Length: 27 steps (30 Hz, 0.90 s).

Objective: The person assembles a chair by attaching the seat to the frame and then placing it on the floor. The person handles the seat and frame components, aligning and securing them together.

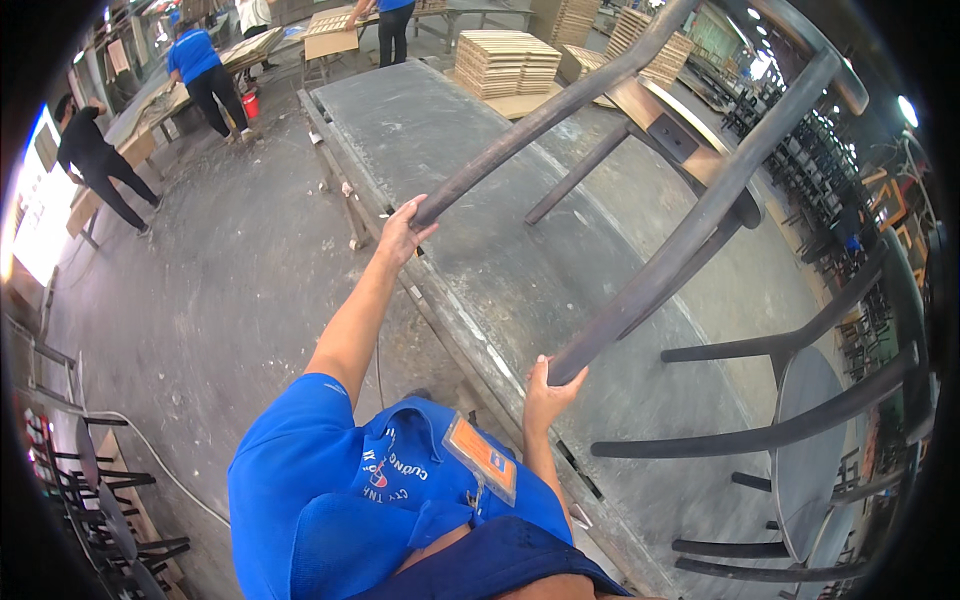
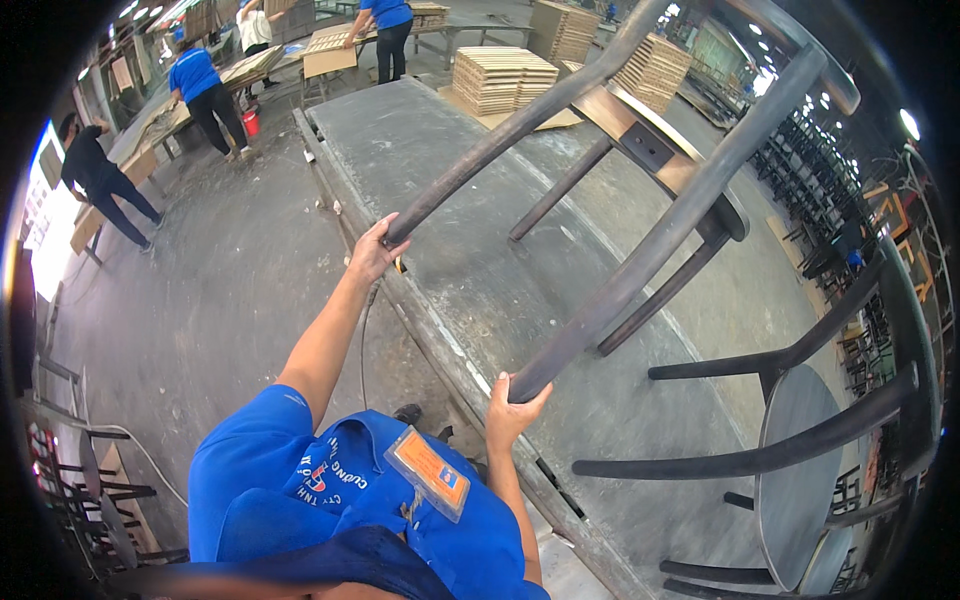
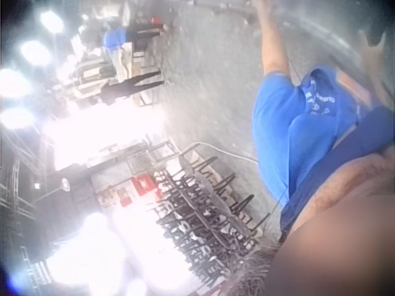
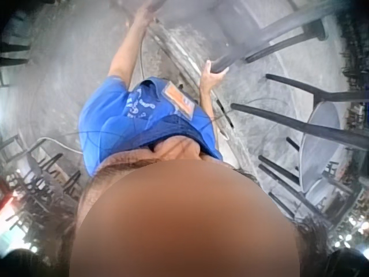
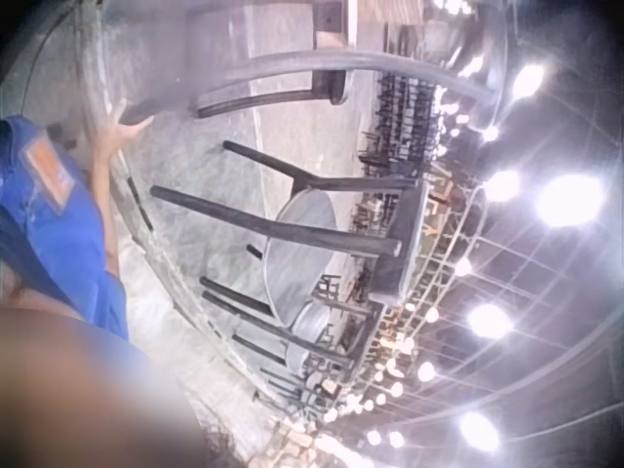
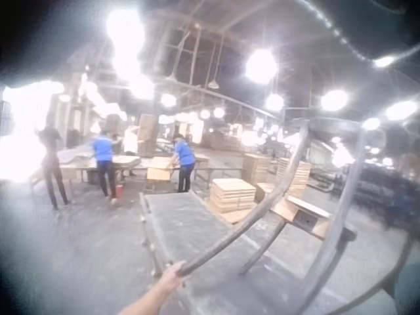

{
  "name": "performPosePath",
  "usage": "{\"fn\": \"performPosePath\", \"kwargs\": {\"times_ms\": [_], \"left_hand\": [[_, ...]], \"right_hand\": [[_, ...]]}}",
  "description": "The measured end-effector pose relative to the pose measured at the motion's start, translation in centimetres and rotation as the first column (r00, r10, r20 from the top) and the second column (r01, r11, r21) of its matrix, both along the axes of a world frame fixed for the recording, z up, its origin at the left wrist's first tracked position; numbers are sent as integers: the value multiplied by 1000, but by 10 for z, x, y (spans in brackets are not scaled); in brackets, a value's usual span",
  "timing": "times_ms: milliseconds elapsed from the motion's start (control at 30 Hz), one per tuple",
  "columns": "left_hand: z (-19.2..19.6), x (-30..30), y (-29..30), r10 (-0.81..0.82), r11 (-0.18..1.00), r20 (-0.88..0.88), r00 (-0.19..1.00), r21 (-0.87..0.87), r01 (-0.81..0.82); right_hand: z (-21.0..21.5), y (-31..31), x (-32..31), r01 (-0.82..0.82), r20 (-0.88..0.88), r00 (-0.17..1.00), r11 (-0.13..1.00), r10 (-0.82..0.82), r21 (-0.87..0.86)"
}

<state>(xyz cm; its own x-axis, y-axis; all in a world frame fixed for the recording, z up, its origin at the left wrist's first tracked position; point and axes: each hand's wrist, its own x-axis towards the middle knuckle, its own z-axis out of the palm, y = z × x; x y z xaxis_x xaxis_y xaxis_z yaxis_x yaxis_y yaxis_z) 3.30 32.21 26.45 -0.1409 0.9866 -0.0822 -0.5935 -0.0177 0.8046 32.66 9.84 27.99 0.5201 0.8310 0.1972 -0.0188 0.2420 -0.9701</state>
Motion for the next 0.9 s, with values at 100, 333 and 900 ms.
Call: {"fn": "performPosePath", "kwargs": {"times_ms": [100, 333, 900], "left_hand": [[23, 21, -5, 217, 953, -789, 575, 43, -301], [56, 180, -135, -244, 780, -633, 735, 323, 537], [102, 135, -160, 13, 910, -850, 527, 228, 345]], "right_hand": [[-1, -2, 4, -150, -154, 979, 984, 133, -100], [-8, -36, 7, -312, -149, 947, 925, 284, -216], [-35, -50, 70, -527, 24, 825, 785, 565, -325]]}}
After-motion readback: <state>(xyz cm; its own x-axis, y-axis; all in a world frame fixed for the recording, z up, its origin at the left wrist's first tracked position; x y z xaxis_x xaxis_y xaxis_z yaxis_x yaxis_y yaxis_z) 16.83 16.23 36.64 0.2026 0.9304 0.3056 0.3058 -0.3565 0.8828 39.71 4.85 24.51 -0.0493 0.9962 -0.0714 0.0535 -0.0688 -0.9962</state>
